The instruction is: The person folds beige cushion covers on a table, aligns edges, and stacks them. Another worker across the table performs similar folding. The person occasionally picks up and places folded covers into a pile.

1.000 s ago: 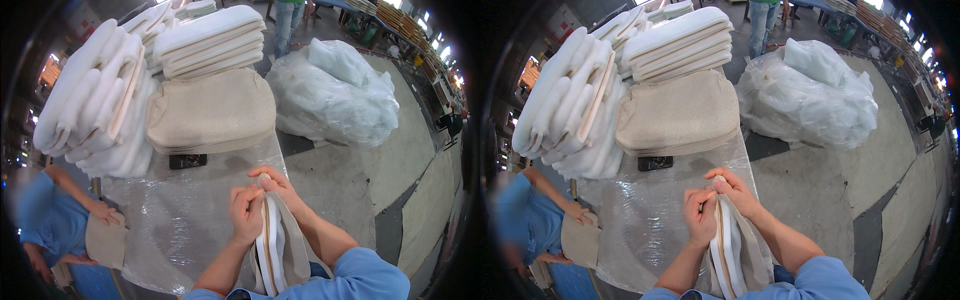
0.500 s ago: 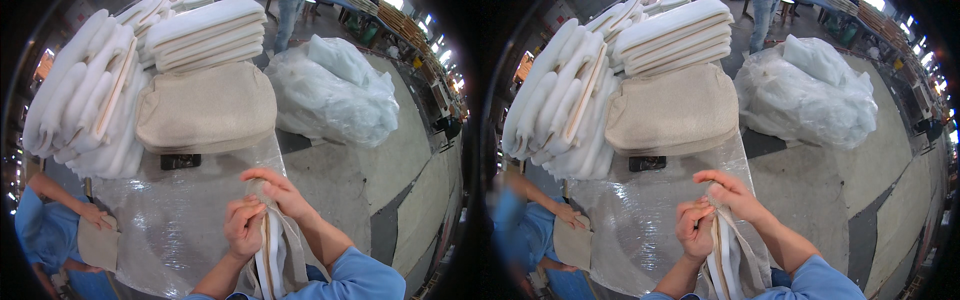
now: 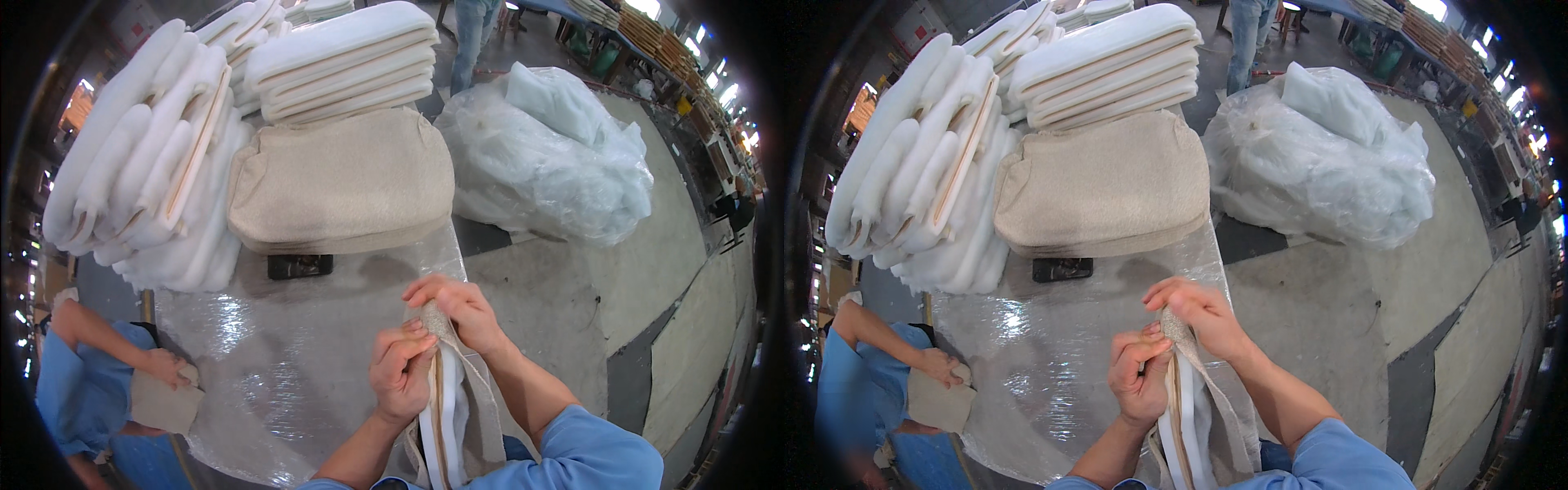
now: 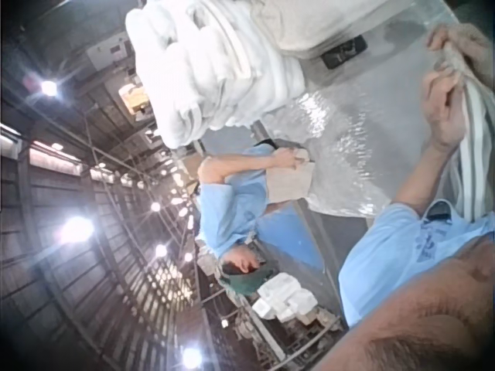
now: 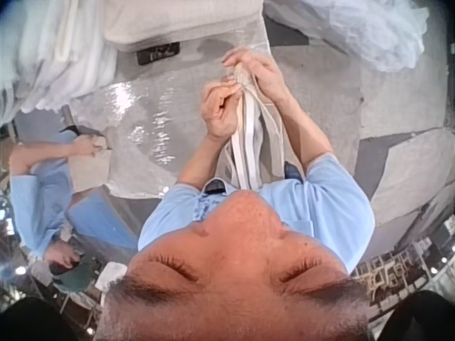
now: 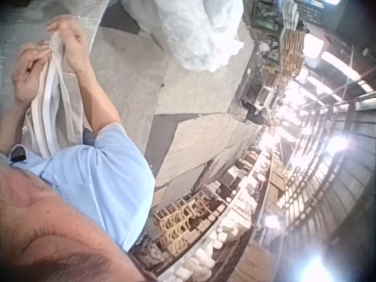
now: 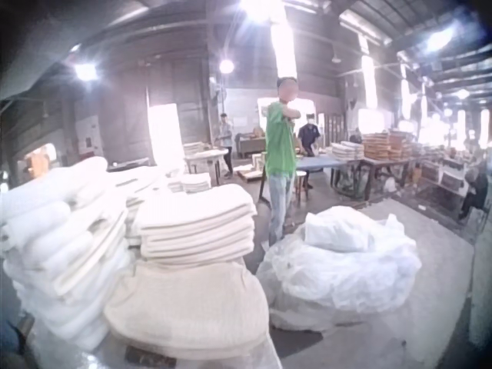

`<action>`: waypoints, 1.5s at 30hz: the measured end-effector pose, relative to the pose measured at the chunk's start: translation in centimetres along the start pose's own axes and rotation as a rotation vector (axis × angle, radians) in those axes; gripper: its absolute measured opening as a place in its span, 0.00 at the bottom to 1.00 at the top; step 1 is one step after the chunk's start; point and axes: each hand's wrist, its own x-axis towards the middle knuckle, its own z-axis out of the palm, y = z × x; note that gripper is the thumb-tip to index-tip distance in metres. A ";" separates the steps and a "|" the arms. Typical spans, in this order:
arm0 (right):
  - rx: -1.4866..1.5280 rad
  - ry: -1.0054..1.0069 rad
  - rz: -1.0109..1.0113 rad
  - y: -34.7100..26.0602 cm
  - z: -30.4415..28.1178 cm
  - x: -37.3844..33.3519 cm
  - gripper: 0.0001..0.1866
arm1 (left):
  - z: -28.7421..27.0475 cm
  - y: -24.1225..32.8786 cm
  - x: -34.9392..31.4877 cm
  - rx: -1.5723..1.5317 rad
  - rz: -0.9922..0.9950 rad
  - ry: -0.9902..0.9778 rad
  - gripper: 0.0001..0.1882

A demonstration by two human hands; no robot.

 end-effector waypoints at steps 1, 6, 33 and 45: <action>-0.041 0.005 0.002 0.2 0.5 -0.1 0.19 | -0.2 0.0 0.0 0.015 -0.004 0.000 0.08; -0.188 0.063 0.011 0.7 2.8 -1.9 0.21 | -0.6 -0.1 -0.2 0.026 -0.012 0.013 0.07; -0.225 0.170 -0.531 -13.3 6.4 0.7 0.25 | -3.4 13.5 3.8 -0.344 0.462 -0.231 0.15; -0.859 0.122 -0.924 -20.6 11.3 -6.4 0.11 | -6.4 25.3 -1.8 0.344 -0.040 -0.115 0.50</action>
